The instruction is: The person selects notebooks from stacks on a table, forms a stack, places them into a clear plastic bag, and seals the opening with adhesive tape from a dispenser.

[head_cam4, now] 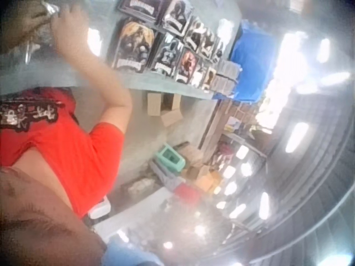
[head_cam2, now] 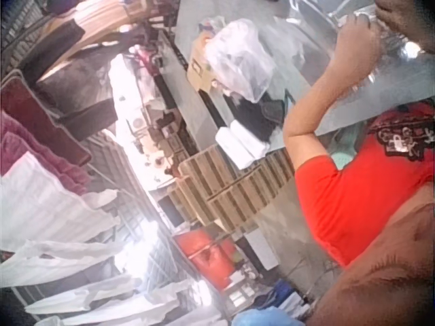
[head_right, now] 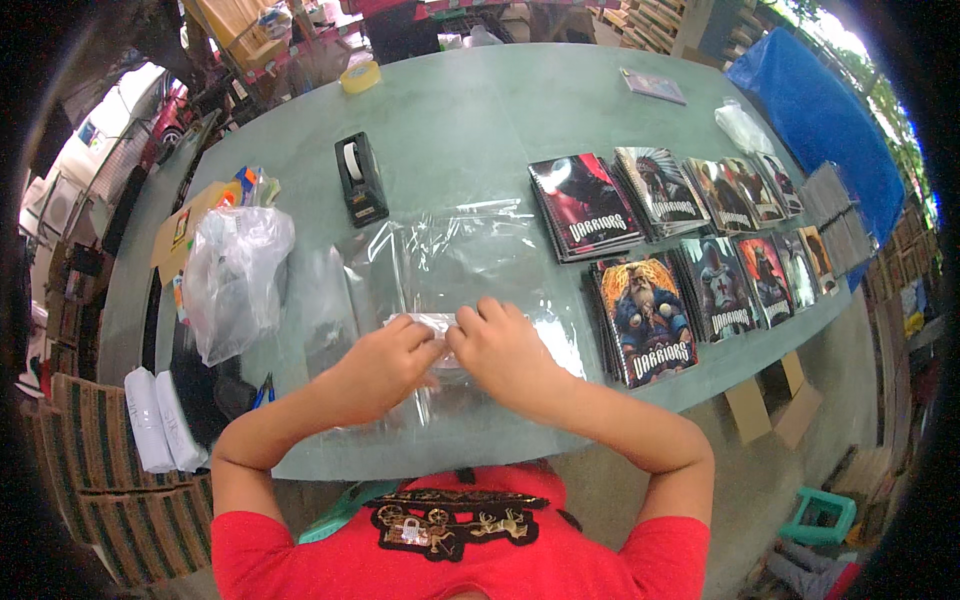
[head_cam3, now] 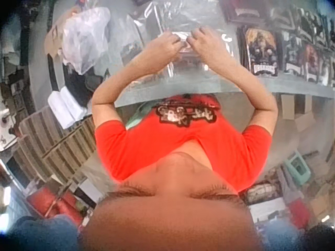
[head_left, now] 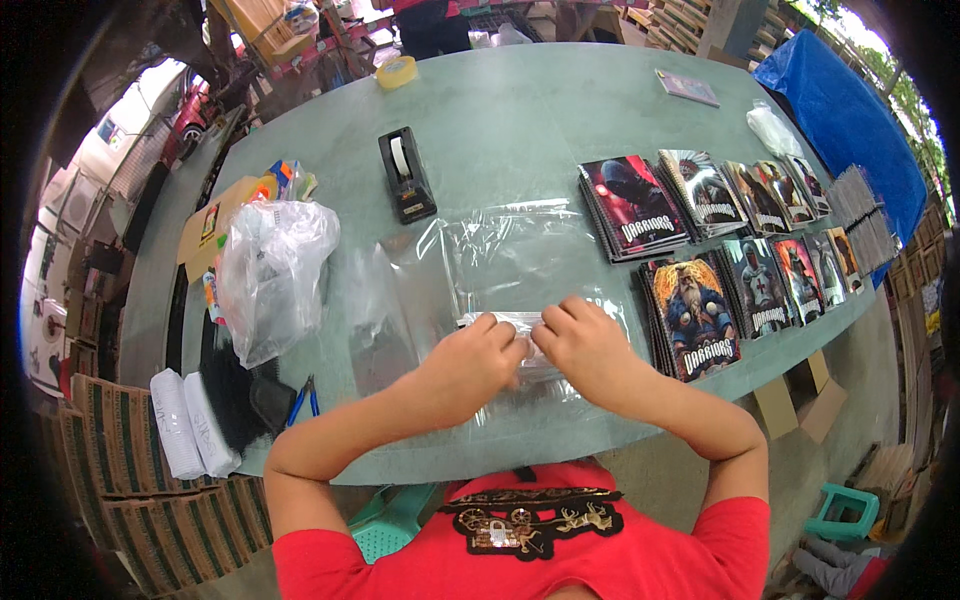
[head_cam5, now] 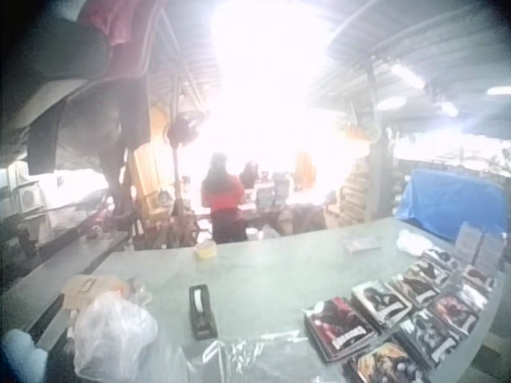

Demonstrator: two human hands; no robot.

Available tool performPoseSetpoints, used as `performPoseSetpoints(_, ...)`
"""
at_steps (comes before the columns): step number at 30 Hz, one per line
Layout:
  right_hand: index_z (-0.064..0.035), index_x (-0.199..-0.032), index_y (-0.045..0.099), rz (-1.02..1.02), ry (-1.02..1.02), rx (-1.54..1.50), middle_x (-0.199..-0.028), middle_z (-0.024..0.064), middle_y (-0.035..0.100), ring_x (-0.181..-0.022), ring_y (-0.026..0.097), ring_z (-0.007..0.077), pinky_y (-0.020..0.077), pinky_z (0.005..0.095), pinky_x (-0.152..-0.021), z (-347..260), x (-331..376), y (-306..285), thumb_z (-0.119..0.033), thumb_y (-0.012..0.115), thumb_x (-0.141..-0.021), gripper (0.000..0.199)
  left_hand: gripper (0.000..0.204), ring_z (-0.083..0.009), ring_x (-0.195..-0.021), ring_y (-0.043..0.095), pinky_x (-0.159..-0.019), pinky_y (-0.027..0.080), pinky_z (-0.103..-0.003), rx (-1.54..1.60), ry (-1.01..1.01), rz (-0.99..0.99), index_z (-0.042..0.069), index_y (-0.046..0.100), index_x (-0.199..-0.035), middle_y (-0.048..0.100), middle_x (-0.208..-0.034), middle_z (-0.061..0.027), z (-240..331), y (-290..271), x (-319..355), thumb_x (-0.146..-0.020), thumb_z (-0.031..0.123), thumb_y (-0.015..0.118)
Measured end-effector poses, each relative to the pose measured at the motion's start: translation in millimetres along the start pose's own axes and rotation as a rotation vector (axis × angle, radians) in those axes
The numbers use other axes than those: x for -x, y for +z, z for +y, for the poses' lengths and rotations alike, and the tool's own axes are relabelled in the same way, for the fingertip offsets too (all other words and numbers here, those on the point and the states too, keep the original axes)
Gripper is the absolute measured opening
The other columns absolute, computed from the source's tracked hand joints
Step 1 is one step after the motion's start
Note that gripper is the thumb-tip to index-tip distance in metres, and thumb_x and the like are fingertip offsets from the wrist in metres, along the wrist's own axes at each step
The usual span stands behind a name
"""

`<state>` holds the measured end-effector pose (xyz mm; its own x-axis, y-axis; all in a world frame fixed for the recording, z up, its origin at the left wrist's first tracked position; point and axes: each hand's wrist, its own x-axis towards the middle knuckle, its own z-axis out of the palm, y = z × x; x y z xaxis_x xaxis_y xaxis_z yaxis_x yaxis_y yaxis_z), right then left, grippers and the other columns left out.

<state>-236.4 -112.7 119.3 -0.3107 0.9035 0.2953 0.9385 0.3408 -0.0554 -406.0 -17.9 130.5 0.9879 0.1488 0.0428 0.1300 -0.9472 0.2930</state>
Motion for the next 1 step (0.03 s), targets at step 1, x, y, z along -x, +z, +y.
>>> performPoseSetpoints(1,-0.0056,-0.074,0.056,-0.056,0.034,0.085,-0.081,0.0052,0.050,-0.086,0.050,0.0233,0.0438,0.0327,-0.075,-9.1,6.3,3.0,-0.011,0.059,-0.063,0.012,0.028,-0.0313,-0.092,0.054,-0.074,0.046,-0.038,-0.074,0.001,-0.041,0.009,0.058,-0.098,0.056,-0.093,-0.0140,3.6,4.1,4.2,-0.070,0.011,0.064)
